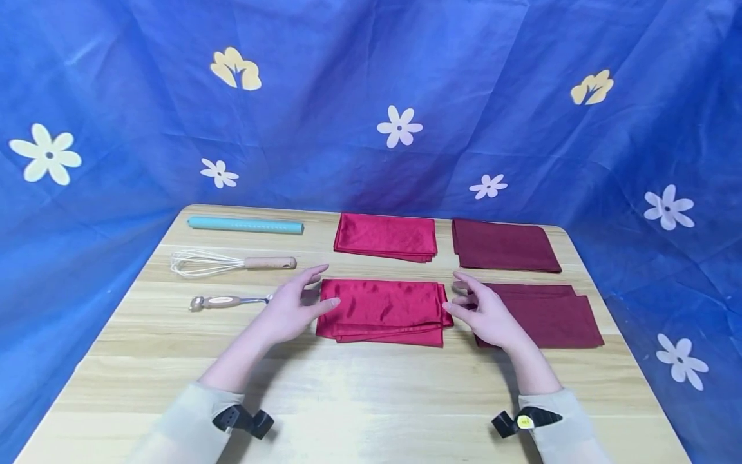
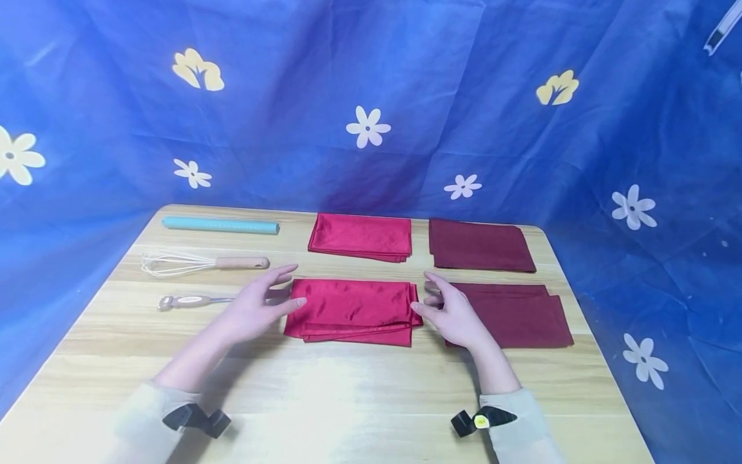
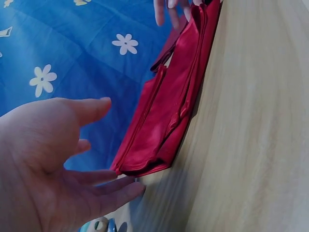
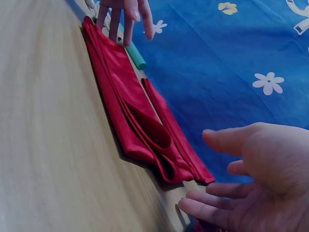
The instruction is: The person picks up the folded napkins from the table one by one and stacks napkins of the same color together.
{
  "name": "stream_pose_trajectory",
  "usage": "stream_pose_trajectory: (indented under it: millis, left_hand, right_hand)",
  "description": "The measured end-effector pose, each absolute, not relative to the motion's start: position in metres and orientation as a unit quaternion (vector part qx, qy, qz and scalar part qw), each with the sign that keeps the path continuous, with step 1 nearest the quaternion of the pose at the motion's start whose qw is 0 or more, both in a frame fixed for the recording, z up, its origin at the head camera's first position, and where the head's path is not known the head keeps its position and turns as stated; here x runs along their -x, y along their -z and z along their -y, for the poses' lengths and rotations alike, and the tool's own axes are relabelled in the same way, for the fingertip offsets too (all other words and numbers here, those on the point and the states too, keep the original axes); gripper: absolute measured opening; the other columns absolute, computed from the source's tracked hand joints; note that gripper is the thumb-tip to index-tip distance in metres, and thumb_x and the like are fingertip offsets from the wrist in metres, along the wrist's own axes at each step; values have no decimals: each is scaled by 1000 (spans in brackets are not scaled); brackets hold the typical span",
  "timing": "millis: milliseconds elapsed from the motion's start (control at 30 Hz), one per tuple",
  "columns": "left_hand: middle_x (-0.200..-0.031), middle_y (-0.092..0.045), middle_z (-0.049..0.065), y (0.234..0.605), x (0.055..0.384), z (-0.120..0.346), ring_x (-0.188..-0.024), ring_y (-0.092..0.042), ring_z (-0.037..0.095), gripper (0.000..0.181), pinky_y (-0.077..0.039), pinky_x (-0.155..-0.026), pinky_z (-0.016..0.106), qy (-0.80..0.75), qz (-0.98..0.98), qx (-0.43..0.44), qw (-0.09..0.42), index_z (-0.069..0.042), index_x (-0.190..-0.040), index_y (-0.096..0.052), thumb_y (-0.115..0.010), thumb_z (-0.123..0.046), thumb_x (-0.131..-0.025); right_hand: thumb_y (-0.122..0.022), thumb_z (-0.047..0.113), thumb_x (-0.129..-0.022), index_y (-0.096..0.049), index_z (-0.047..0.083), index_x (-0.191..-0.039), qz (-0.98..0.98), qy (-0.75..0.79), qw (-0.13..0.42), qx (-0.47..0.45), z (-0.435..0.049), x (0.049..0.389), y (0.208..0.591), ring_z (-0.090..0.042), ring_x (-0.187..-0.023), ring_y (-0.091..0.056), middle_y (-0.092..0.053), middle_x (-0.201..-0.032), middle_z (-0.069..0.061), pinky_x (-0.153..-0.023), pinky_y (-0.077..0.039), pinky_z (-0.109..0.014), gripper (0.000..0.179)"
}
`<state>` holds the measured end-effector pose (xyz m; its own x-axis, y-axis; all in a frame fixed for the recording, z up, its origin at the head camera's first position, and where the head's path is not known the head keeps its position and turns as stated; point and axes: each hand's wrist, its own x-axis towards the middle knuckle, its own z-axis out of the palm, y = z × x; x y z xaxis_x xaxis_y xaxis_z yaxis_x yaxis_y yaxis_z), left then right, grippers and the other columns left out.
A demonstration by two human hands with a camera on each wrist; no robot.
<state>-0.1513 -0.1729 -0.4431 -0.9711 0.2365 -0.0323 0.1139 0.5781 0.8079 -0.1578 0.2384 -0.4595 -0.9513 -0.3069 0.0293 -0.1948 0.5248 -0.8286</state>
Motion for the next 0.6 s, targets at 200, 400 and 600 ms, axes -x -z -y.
stream_pose_trajectory:
  millis: [200,400,600]
  left_hand:
    - [-152,-54,26,442,153,166,-134,-57,45,79,-45,-111,60,-453,-885,-72,85,-6,-160,-42,-80,-33,-97]
    - [-148,-56,27,445,160,161,-132,-59,43,78,-53,-105,52,-489,-865,-27,110,2,-158,-40,-80,-25,-97]
    - [-134,-63,24,452,165,158,-116,-64,34,77,-59,-90,38,-510,-853,11,112,7,-155,-41,-82,-14,-94]
  right_hand:
    - [-80,21,-97,-40,-4,-159,-871,470,79,122,-234,159,464,-30,-110,-72,-62,-141,-26,-92,-59,-42,77]
    - [-80,12,-96,-42,-9,-155,-867,479,78,112,-229,162,471,-32,-107,-71,-64,-135,-27,-88,-59,-39,73]
    - [-86,3,-87,-50,-9,-149,-881,460,57,93,-217,163,477,-27,-101,-70,-68,-126,-20,-88,-57,-41,73]
